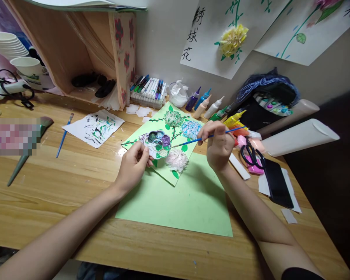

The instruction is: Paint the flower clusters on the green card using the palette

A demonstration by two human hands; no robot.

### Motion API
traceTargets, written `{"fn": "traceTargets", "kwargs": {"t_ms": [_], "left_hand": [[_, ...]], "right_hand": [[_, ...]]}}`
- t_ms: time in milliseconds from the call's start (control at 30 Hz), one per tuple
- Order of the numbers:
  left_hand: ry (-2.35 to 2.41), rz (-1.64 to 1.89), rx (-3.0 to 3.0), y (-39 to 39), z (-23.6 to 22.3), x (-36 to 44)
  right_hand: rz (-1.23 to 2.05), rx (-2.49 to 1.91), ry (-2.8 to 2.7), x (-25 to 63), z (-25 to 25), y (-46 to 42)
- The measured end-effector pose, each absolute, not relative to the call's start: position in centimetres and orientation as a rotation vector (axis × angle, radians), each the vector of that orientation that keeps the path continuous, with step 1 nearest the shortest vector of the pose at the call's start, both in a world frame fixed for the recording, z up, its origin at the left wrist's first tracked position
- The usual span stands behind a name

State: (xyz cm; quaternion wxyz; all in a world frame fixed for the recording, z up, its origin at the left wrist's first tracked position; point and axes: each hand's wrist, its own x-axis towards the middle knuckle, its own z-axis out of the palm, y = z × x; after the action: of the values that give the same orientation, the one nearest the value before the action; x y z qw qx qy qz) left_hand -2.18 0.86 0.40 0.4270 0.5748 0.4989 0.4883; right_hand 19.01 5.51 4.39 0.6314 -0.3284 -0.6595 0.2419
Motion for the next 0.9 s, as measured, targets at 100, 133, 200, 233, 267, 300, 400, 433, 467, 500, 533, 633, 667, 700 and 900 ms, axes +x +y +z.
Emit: {"fn": "traceTargets", "kwargs": {"t_ms": [100, 133, 200, 233, 267, 300, 400, 433, 467, 500, 533, 633, 667, 700, 900], "left_hand": [[1.249, 1.226, 1.435, 0.9, 0.4, -2.2], [1.251, 1.231, 1.435, 0.9, 0.4, -2.1], [1.254, 1.238, 1.434, 0.9, 0.3, -2.1], [1.252, 1.243, 1.435, 0.9, 0.3, -2.1], [1.251, 1.247, 1.436, 0.9, 0.3, -2.1], [1.249, 1.249, 1.434, 0.9, 0.3, -2.1], [1.245, 1.244, 1.431, 0.9, 0.4, -2.1], [1.247, 1.241, 1.432, 0.9, 0.4, -2.1], [1.247, 1.239, 1.434, 0.9, 0.4, -2.1], [1.248, 1.238, 1.436, 0.9, 0.3, -2.1], [1.249, 1.238, 1.44, 0.9, 0.3, -2.1], [1.258, 1.241, 1.451, 0.9, 0.2, -2.1], [1.262, 1.242, 1.453, 0.9, 0.2, -2.1], [1.265, 1.245, 1.454, 0.9, 0.2, -2.1], [1.265, 1.242, 1.439, 0.8, 0.2, -2.1]], "right_hand": [[0.52, -0.703, -1.591, 18.7, 4.2, 5.0], [0.499, -0.686, -1.623, 18.6, 4.1, 5.0], [0.47, -0.669, -1.694, 18.6, 4.0, 5.0], [0.463, -0.676, -1.727, 18.6, 3.9, 5.1], [0.46, -0.693, -1.749, 18.7, 3.9, 5.1], [0.454, -0.713, -1.763, 18.7, 4.0, 5.1], [0.434, -0.753, -1.802, 18.8, 4.2, 5.0], [0.437, -0.744, -1.837, 18.8, 4.2, 4.9], [0.444, -0.727, -1.877, 18.9, 4.3, 4.9], [0.447, -0.709, -1.905, 18.9, 4.4, 4.8], [0.443, -0.7, -1.906, 18.9, 4.5, 4.8], [0.387, -0.744, -1.735, 19.1, 4.8, 5.0], [0.371, -0.783, -1.659, 19.3, 4.9, 5.1], [0.363, -0.831, -1.596, 19.4, 4.9, 5.3], [0.462, -1.052, -1.589, 20.2, 4.4, 6.7]]}}
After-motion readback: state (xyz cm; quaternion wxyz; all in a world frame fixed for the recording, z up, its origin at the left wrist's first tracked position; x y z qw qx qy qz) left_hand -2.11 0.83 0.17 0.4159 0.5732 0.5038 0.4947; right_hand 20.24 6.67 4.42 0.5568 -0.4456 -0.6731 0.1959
